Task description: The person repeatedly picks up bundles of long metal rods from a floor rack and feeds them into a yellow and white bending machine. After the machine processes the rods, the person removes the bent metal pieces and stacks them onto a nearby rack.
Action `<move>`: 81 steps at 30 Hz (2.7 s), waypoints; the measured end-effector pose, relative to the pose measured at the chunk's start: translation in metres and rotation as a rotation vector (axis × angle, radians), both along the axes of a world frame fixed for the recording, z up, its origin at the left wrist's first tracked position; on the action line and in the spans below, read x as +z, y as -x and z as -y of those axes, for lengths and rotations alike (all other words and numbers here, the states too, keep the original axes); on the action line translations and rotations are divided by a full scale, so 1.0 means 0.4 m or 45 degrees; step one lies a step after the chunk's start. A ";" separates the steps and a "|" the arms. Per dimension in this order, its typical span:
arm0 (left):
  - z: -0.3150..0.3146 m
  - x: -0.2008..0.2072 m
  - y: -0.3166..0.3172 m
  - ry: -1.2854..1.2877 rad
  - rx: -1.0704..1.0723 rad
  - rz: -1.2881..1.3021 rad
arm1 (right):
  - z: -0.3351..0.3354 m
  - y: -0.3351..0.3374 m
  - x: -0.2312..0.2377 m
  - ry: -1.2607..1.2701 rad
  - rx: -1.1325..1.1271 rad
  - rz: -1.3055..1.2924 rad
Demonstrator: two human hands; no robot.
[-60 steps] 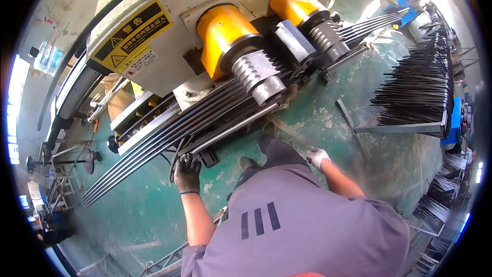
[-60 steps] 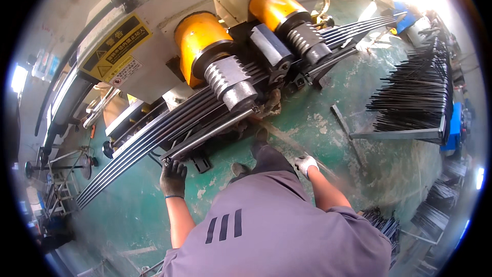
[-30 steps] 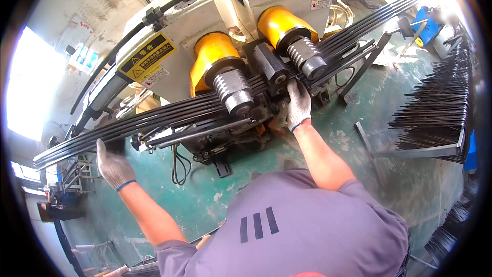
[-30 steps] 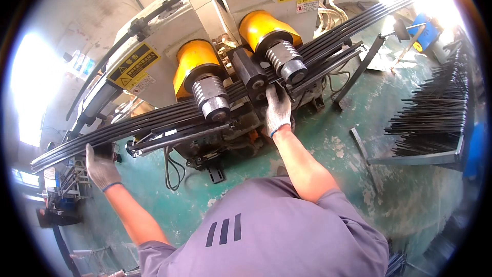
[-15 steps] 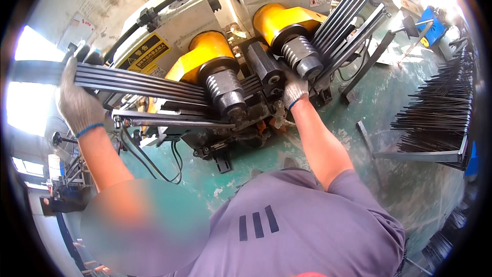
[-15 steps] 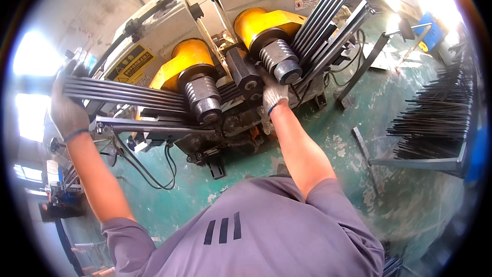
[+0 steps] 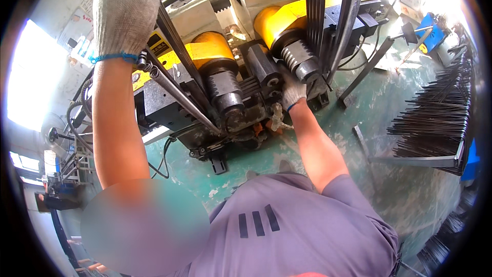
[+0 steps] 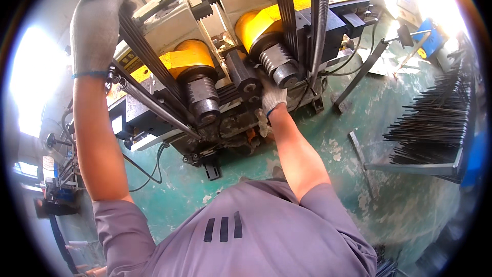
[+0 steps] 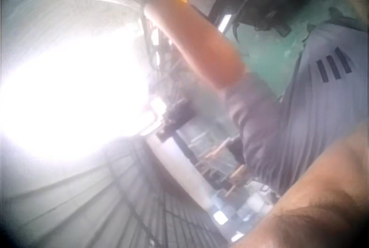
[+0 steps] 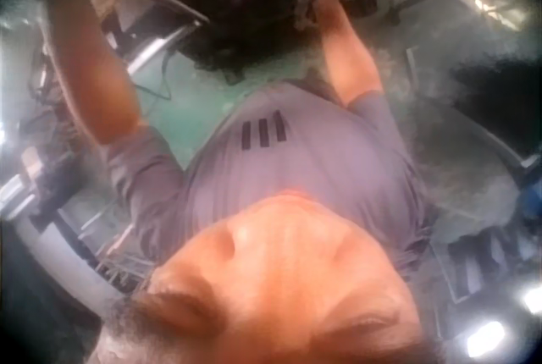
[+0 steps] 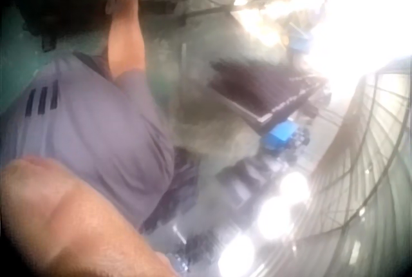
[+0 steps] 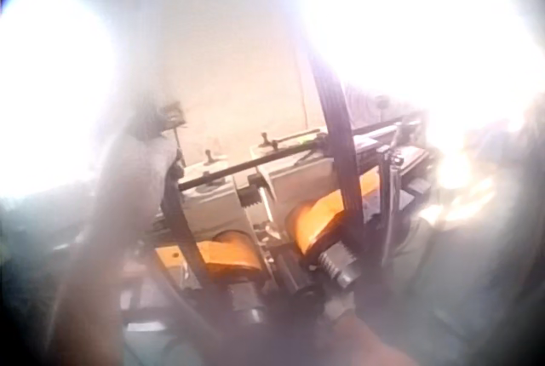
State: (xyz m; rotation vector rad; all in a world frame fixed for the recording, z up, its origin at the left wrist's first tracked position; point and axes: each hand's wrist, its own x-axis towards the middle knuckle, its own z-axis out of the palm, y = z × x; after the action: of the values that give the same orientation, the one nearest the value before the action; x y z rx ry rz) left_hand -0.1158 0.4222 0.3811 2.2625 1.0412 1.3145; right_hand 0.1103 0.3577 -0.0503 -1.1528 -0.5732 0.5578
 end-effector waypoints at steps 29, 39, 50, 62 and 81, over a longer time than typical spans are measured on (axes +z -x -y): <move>-0.011 0.064 0.018 -0.048 -0.065 0.027 | 0.022 0.044 0.093 0.013 -0.020 -0.105; -0.021 0.087 -0.027 -0.086 -0.022 0.194 | 0.031 0.048 0.102 0.011 0.016 -0.106; -0.048 0.055 0.063 -0.028 -0.039 0.156 | -0.013 0.020 0.025 -0.098 -0.021 -0.250; -0.091 -0.010 0.173 -0.131 -0.129 -0.226 | 0.027 0.020 -0.013 0.201 0.054 0.246; 0.140 -0.030 0.021 0.256 -0.007 0.281 | 0.001 0.024 -0.037 -0.048 0.107 -0.361</move>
State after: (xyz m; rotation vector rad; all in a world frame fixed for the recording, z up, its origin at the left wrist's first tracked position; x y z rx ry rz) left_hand -0.1242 0.3661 0.3691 1.9244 1.0367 1.3546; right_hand 0.1006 0.3573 -0.0652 -0.9957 -0.3869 0.7654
